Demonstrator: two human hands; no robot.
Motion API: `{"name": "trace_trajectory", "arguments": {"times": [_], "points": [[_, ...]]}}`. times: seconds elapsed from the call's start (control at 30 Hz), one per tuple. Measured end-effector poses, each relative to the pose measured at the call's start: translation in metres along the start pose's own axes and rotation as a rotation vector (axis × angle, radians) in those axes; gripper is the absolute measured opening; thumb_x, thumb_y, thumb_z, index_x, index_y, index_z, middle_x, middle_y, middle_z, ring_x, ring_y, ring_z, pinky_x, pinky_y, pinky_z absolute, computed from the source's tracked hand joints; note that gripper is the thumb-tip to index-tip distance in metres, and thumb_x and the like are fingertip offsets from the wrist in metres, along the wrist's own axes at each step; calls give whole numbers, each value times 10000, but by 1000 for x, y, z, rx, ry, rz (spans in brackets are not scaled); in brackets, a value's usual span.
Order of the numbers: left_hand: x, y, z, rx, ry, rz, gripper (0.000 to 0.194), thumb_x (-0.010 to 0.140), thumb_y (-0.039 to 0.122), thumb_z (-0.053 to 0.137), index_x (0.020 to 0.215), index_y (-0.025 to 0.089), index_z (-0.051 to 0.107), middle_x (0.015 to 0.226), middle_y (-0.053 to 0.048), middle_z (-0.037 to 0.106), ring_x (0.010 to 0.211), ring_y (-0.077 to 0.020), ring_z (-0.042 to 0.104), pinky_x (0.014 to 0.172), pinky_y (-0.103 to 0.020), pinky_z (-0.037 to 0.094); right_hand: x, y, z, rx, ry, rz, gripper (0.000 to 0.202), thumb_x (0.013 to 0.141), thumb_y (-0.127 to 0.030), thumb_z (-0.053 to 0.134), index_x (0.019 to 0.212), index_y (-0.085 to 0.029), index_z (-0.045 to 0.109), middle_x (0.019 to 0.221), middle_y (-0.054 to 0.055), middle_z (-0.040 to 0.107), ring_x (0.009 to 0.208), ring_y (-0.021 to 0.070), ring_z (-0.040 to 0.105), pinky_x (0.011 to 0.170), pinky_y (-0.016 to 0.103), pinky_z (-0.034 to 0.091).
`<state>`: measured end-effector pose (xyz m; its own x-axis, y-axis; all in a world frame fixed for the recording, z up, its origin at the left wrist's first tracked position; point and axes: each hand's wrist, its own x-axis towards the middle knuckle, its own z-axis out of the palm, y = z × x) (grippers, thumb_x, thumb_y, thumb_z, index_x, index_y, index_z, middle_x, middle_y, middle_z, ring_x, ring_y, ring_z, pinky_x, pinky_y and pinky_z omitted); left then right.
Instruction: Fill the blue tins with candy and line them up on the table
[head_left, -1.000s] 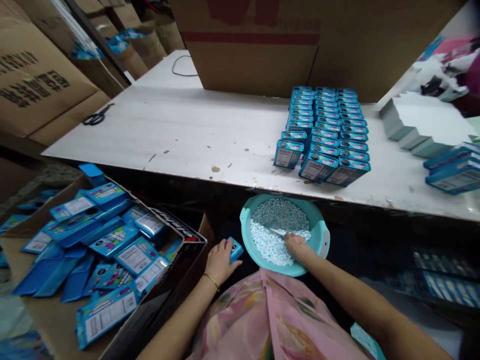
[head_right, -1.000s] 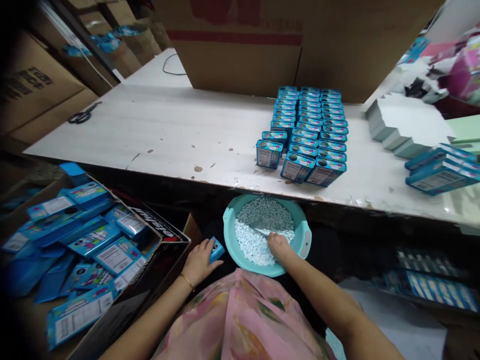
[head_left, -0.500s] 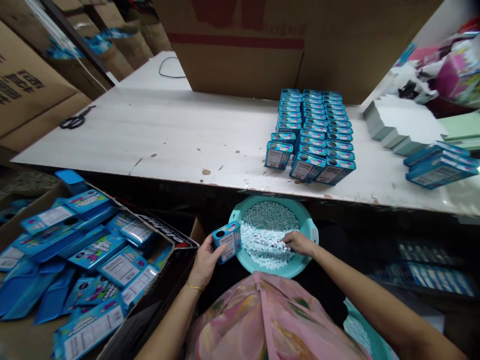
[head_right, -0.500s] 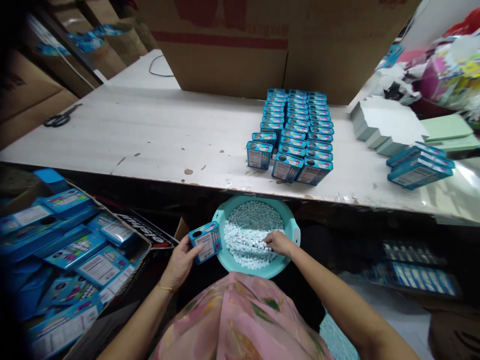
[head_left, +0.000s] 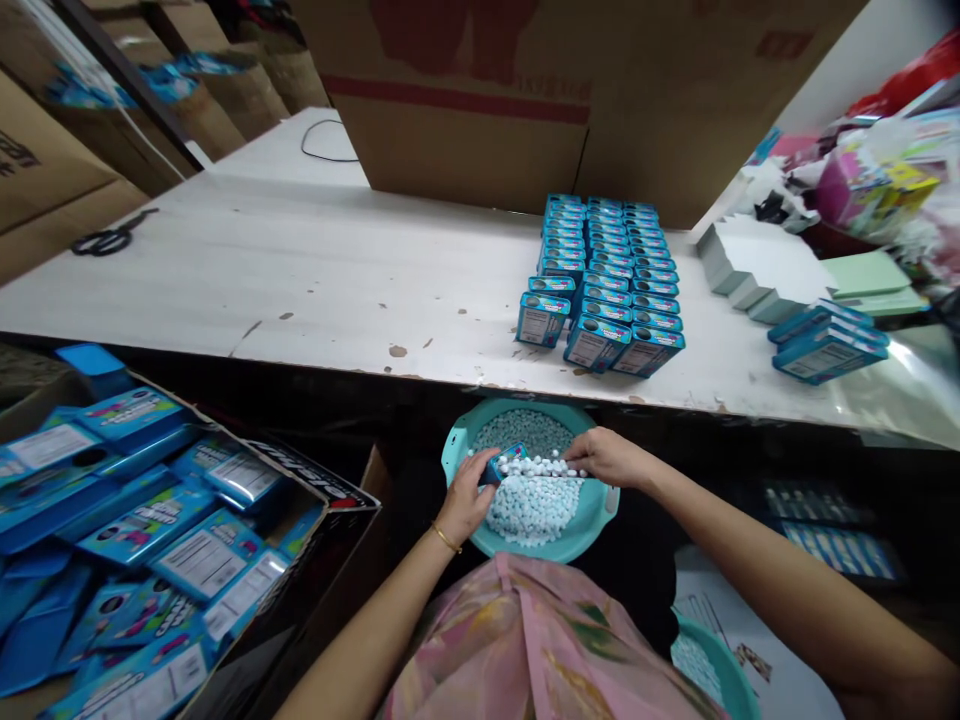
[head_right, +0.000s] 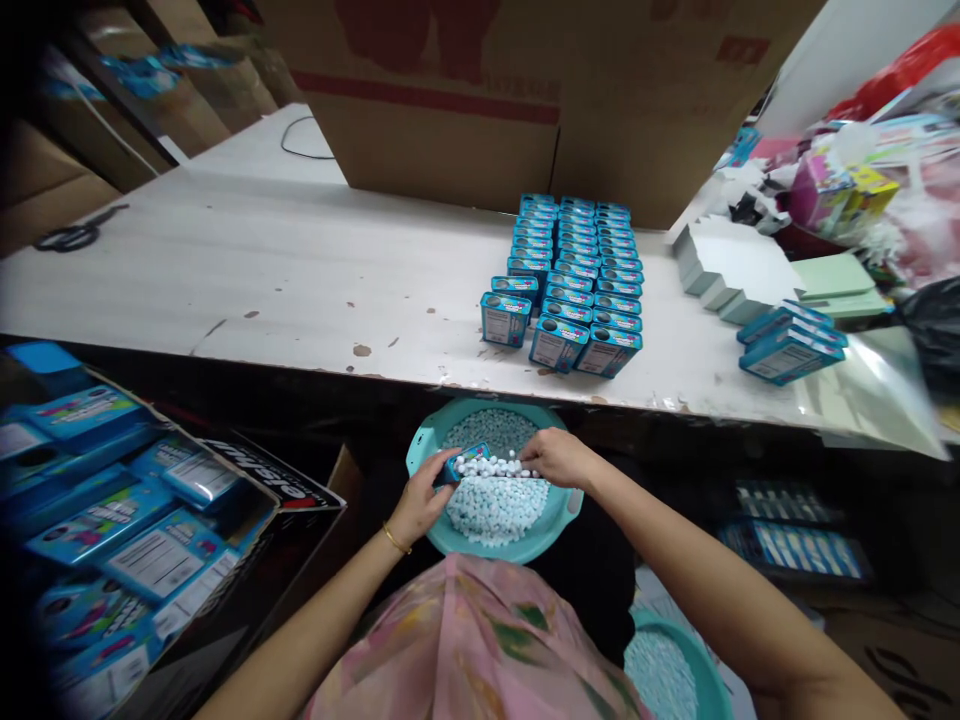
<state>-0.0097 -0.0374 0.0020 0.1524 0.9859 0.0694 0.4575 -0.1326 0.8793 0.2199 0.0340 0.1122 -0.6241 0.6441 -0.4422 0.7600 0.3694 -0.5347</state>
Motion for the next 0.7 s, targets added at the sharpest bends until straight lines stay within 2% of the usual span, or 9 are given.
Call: {"name": "trace_trajectory", "arguments": {"times": [0.17,0.3,0.37,0.43,0.53,0.6,0.7], "points": [[2,-6,10,80,-49,26,461,677,96,436,1132,172,460,1135,-83,524,1070,-201,450,985,-428,270,7,-30,-10,-371,-15,126,234,728,-233,425,692,-190,652,743,67,646,710,167,565,528,225,295],[3,-7,17,102,-71,12,493,661,72,423,1137,197,457,1157,-71,517,1095,-206,439,1012,-476,199,12,-55,-9,-480,-29,162,265,728,-215,404,785,-165,658,809,126,651,730,208,589,550,252,341],[2,-8,17,93,-61,9,492,657,66,422,1129,196,464,1149,-70,523,1091,-207,444,1009,-470,213,8,-58,-9,-503,-13,154,268,731,-204,398,799,-162,654,803,126,652,727,214,592,563,261,354],[0,-9,12,62,-17,0,478,660,73,429,1122,188,471,1135,-74,528,1080,-204,452,987,-432,274,-1,-50,-10,-488,11,133,263,747,-212,393,789,-175,649,789,104,654,737,206,591,576,256,358],[-5,-11,0,0,83,-76,428,690,122,453,1114,176,472,1115,-81,537,1054,-203,476,927,-375,356,-13,-17,-3,-400,54,117,262,789,-232,373,807,-215,633,808,49,652,775,170,583,608,229,360],[-9,-11,-8,-25,126,-137,399,707,171,476,1107,175,473,1085,-79,556,1022,-205,501,914,-372,362,-10,9,15,-361,71,159,268,820,-237,349,871,-228,612,875,31,643,818,152,573,637,214,366],[-12,-10,-13,-39,162,-189,375,711,228,509,1084,189,488,1036,-60,588,996,-208,521,944,-396,320,13,34,63,-389,60,266,285,830,-157,320,958,-172,574,967,88,613,865,172,560,665,233,382]]}}
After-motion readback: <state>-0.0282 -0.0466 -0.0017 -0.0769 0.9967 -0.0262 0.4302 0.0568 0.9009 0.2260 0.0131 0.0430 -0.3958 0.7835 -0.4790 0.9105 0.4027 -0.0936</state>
